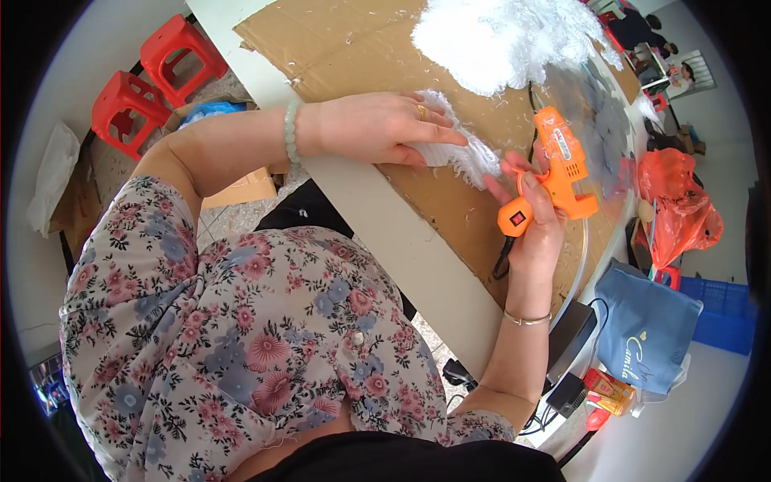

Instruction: Using a hot glue gun to attach white fluffy stuffing to a base.

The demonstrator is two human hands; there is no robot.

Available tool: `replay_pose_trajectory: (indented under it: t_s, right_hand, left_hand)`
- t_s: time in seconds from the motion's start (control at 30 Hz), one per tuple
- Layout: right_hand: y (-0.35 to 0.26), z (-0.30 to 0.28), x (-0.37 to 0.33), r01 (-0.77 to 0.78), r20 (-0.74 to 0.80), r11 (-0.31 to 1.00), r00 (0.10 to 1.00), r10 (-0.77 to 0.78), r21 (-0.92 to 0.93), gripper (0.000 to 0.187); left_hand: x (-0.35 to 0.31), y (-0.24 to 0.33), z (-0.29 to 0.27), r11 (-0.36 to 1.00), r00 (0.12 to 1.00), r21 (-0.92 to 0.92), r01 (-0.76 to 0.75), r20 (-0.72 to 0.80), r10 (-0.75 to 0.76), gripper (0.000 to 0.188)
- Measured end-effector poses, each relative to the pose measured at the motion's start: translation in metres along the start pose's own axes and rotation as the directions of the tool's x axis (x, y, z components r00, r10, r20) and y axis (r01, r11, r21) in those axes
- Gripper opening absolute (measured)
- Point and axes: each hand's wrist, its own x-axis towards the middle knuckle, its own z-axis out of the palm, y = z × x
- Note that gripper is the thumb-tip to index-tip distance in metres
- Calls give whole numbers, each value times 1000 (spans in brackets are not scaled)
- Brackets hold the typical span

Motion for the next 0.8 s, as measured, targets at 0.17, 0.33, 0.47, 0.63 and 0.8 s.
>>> replay_pose_trajectory:
  t_s: [0.17,0.33,0.47,0.63,0.8]
  right_hand:
    - [-33,-16,2,157,-106,980,984,-144,124,49]
    - [-49,-36,15,240,-327,970,921,-212,47,46]
    - [-50,-72,33,238,-382,970,903,-198,58,39]
    - [-39,-99,44,192,-500,974,859,-107,120,33]
    - [-38,-122,66,183,-546,971,835,-69,157,30]
  left_hand:
    - [22,-6,-28,928,968,-302,217,-55,-245,32]
    - [92,-16,-46,828,898,-452,331,-118,-424,11]
    - [175,-30,-9,760,858,-531,376,-109,-501,11]
    - [251,-52,51,735,865,-554,390,-53,-499,15]
    - [326,-90,94,774,838,-415,478,-48,-543,18]
